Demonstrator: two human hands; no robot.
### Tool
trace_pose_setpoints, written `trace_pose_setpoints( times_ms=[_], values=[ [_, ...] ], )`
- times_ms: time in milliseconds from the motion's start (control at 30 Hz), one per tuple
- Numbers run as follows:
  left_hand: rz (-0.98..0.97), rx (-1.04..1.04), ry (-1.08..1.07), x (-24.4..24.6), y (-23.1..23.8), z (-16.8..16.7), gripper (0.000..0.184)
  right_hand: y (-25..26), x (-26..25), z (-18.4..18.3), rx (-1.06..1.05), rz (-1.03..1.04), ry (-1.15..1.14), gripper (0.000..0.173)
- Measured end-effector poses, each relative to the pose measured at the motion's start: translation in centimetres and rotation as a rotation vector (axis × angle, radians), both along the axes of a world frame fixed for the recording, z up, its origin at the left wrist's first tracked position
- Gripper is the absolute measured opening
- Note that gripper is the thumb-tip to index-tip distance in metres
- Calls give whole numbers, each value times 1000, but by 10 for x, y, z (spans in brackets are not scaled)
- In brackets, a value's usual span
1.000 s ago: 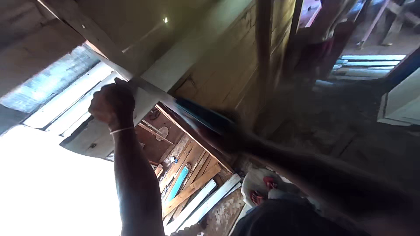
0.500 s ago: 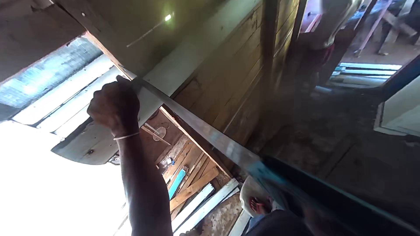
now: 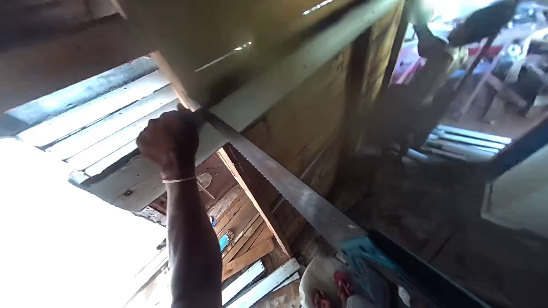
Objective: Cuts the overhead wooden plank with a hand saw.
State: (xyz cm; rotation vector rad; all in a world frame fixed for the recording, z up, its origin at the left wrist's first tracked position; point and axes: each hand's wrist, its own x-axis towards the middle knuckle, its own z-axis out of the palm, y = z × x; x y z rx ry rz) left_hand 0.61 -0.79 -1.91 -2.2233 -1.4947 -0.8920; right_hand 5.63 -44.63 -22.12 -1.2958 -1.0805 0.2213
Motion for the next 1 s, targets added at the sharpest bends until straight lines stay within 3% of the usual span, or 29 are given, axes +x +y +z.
trace_pose_setpoints(
  times_ms=[67,167,233,267,300,367,433,500,567,633,767,800,833,900,1000],
  values=[
    [-15,-16,-26,-1,-2,3,65,33,19,14,-16,96,90,25],
    [-34,-40,-15,-3,-4,4,60,186,40,68,47,100,-9,32],
    [-52,-32,3,-4,-5,6,61,260,40,115,156,182,40,22],
    [-59,-30,9,-5,-5,6,61,270,38,129,183,225,65,16],
    [-60,-40,23,-6,-5,6,61,265,38,129,189,247,88,14],
    [-61,-70,20,-8,-7,2,62,210,35,107,64,182,41,22],
    [-47,-24,11,-6,-3,10,61,132,29,61,2,106,-88,29],
    [-17,-12,31,-3,-2,5,60,56,19,4,-70,113,-72,35],
    [5,-4,35,2,-2,3,59,18,13,-7,-117,113,-84,31],
    [20,-7,31,4,-1,6,57,47,15,14,-106,117,-93,34],
    [-16,-86,17,0,-8,8,55,227,48,78,136,157,13,29],
    [-26,-99,22,0,-9,10,56,251,49,100,165,205,82,25],
    [-30,-115,16,0,-10,11,58,257,47,113,167,233,110,21],
    [-28,-124,27,-6,-11,9,62,222,36,99,103,193,37,21],
    [-2,-101,32,-1,-6,14,63,103,29,8,4,83,-50,31]
  ],
)
